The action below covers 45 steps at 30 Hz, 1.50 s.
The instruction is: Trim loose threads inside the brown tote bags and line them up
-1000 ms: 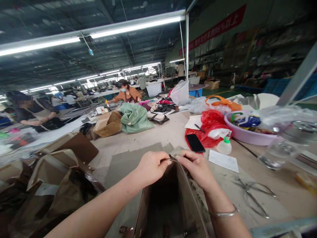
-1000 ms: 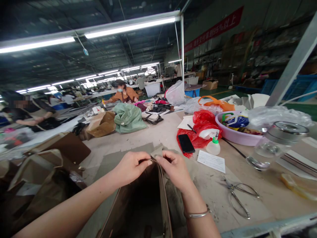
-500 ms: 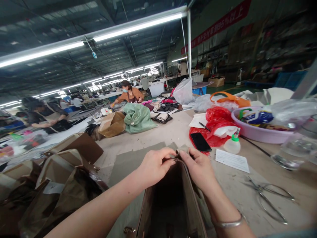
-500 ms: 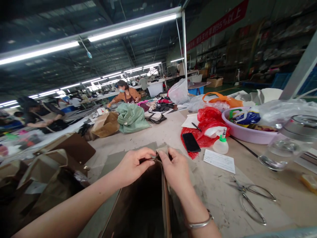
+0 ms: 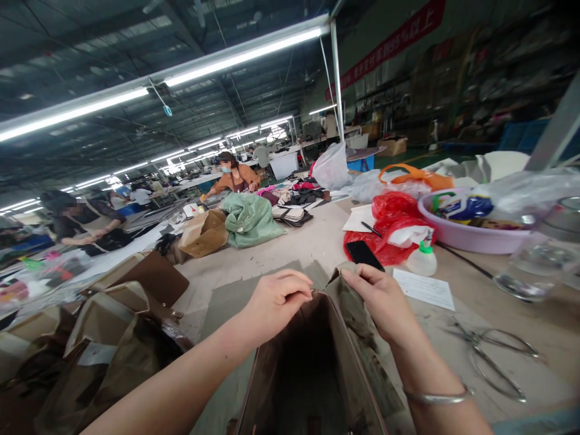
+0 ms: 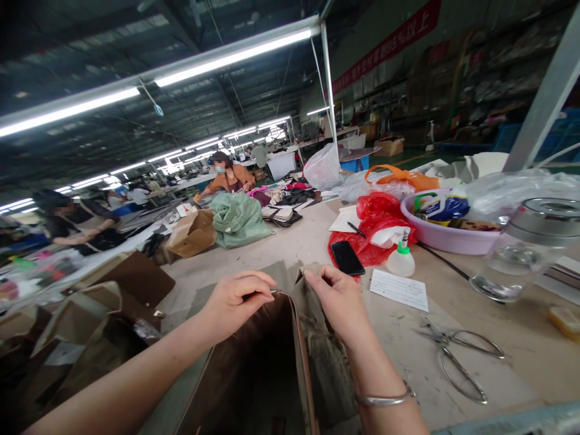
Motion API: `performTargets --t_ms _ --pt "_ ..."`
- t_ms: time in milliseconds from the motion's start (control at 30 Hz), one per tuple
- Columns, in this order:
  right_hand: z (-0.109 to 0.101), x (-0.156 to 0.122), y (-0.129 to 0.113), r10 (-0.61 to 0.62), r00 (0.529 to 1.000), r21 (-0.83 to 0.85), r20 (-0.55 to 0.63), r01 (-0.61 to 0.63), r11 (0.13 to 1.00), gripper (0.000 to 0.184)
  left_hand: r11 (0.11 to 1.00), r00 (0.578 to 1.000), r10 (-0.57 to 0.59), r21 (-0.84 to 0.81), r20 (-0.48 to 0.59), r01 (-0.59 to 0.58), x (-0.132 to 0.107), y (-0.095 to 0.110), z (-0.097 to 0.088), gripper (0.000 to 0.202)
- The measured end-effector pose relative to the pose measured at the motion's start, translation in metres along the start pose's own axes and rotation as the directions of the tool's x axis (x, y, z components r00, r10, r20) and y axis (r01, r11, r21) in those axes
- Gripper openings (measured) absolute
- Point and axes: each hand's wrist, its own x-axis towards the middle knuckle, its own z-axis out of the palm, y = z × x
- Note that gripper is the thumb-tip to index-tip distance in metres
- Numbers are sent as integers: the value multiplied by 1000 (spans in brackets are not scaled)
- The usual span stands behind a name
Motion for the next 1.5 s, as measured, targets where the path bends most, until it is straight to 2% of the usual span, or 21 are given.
performTargets --t_ms 100,167,267,367,467,633,733,800,900,1000,1067,1133,1200,1300,1367,1433,1500 --pt "-3 -4 -6 -16 996 26 90 14 1000 34 993 993 -120 -20 -12 120 -1 -1 3 5" --pt "-4 -6 -11 -28 988 -4 153 29 1000 30 980 981 -196 -16 13 196 -2 0 4 10" --pt "0 -9 -18 -124 966 -160 228 163 974 25 973 974 -223 76 42 220 -1 2 4 7" --pt "9 -12 -23 -258 926 -356 276 348 867 25 968 979 -203 152 24 198 1 4 4 5" --pt "16 -13 -26 -332 892 -489 307 447 749 28 966 980 -200 168 3 197 1 4 5 4" --pt "20 -14 -30 -354 872 -675 338 487 555 19 971 982 -189 148 14 185 2 4 8 4" --pt "24 -15 -29 -374 861 -703 344 501 505 16 970 981 -191 154 16 186 2 4 8 5" --pt "26 -16 -27 -398 856 -668 330 509 542 16 967 981 -192 171 9 187 2 4 7 4" --pt "26 -15 -24 -398 878 -571 267 476 669 23 971 981 -192 148 5 190 2 4 7 1" --pt "12 -7 -20 -316 945 -435 80 318 842 25 983 984 -174 57 25 172 2 5 7 8" --pt "-5 2 -15 -235 970 -426 -63 187 885 28 992 991 -128 -1 41 129 2 5 7 16" --pt "-26 11 -7 -196 962 -582 -189 51 811 30 997 996 -74 -30 55 76 2 5 6 24" --pt "-46 18 3 -195 938 -743 -288 -90 663 32 999 997 -39 -36 63 41 2 4 4 25" --pt "-64 21 15 -137 939 -827 -317 -203 524 50 998 997 -30 -46 68 33 2 3 3 18" --pt "-66 19 15 -133 955 -852 -264 -166 496 40 998 999 -29 -56 46 32 1 4 4 15" --pt "-64 16 9 -246 948 -837 -202 -37 545 19 998 999 -41 -47 17 41 1 4 4 13" --pt "-60 12 0 -419 881 -744 -221 126 656 13 997 997 -77 -9 -4 77 1 4 5 9"
